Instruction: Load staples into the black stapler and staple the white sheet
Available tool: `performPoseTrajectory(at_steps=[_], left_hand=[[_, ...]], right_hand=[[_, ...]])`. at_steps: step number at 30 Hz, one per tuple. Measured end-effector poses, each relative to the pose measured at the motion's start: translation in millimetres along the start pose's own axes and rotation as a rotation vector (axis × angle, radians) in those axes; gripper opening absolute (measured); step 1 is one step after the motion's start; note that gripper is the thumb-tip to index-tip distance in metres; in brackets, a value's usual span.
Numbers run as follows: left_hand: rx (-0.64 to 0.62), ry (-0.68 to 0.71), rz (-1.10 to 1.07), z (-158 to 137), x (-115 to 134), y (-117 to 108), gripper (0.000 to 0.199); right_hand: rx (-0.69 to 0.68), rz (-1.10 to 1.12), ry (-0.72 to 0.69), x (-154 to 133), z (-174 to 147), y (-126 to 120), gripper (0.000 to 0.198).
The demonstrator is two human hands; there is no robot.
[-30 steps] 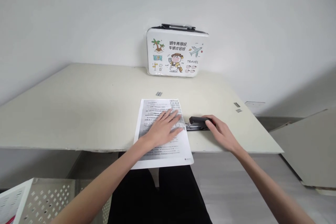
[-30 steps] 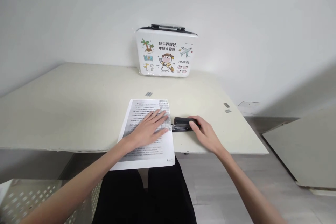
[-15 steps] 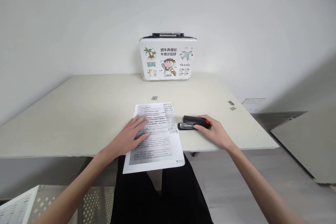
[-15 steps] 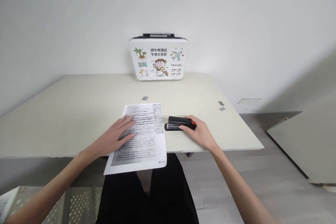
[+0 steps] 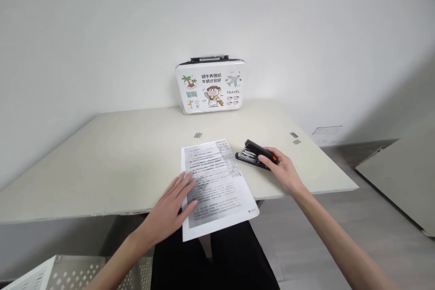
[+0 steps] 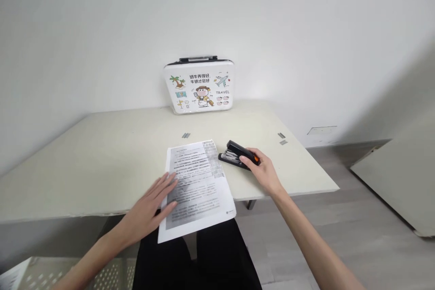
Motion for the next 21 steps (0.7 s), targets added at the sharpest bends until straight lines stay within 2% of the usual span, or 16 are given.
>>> performPoseTrajectory(at_steps=[5, 9, 16, 21], left_hand=[[-0.047, 0.062, -0.063, 38.8, 36.5, 19.1, 0.068], [-0.074, 0.11, -0.125, 91.1, 52.8, 36.3, 0.074], [-0.174, 0.049, -0.158, 191.7, 61.9, 60.3, 0.098], [-0.176, 0.101, -0.168, 241.1, 58.1, 75.1, 0.099]], right_hand=[[0.013, 0.274, 0.205, -14.1, -19.3, -16.1, 0.051], [-0.084, 0.487, 0.256, -34.0, -30.0, -28.3, 0.048], [-0.117, 0.514, 0.297, -41.7, -33.0, -43.0, 0.05], [-0.094, 0.458, 0.304, -37.8, -31.6, -50.8, 0.051]])
Point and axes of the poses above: each hand's wrist, its own z-axis towards the middle knuckle, its own y-axis out of the palm, x = y × z, the point moved 2 cm from there along z, towards the middle knuckle, and after that the axes turned 9 degrees about -z, right-handed, at the moved point
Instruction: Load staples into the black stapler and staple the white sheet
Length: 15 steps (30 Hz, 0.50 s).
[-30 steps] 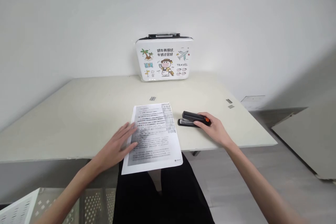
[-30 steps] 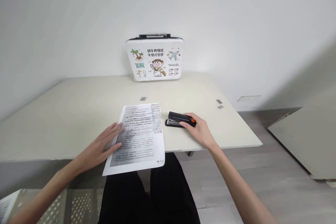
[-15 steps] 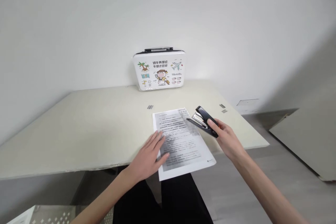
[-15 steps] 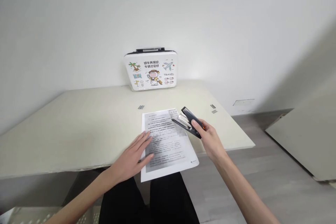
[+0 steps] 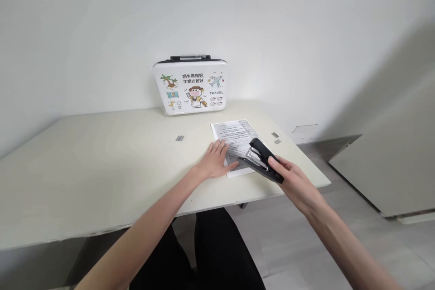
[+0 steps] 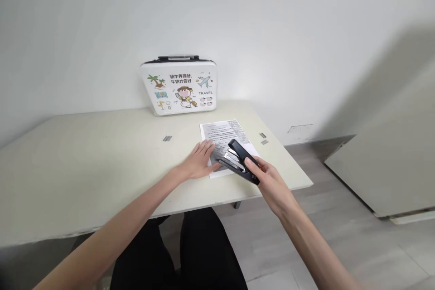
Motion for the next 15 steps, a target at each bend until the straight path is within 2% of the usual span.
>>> performPoseTrajectory(at_steps=[3, 6, 11, 15], left_hand=[[-0.014, 0.028, 0.013, 19.2, -4.7, 2.2, 0.095], [0.014, 0.06, 0.003, 23.6, -5.2, 1.9, 0.09], [0.217, 0.214, -0.049, 1.4, -4.7, 1.3, 0.066], [0.152, 0.2, -0.064, -7.5, -6.6, 5.6, 0.069]], right_hand=[[-0.002, -0.036, 0.02, 0.9, 3.4, -1.7, 0.052], [0.009, -0.065, 0.044, 3.9, 8.1, -0.4, 0.052], [-0.018, -0.066, 0.064, 12.0, 15.1, 5.7, 0.051], [-0.022, -0.12, 0.078, 16.9, 16.7, 11.0, 0.05]])
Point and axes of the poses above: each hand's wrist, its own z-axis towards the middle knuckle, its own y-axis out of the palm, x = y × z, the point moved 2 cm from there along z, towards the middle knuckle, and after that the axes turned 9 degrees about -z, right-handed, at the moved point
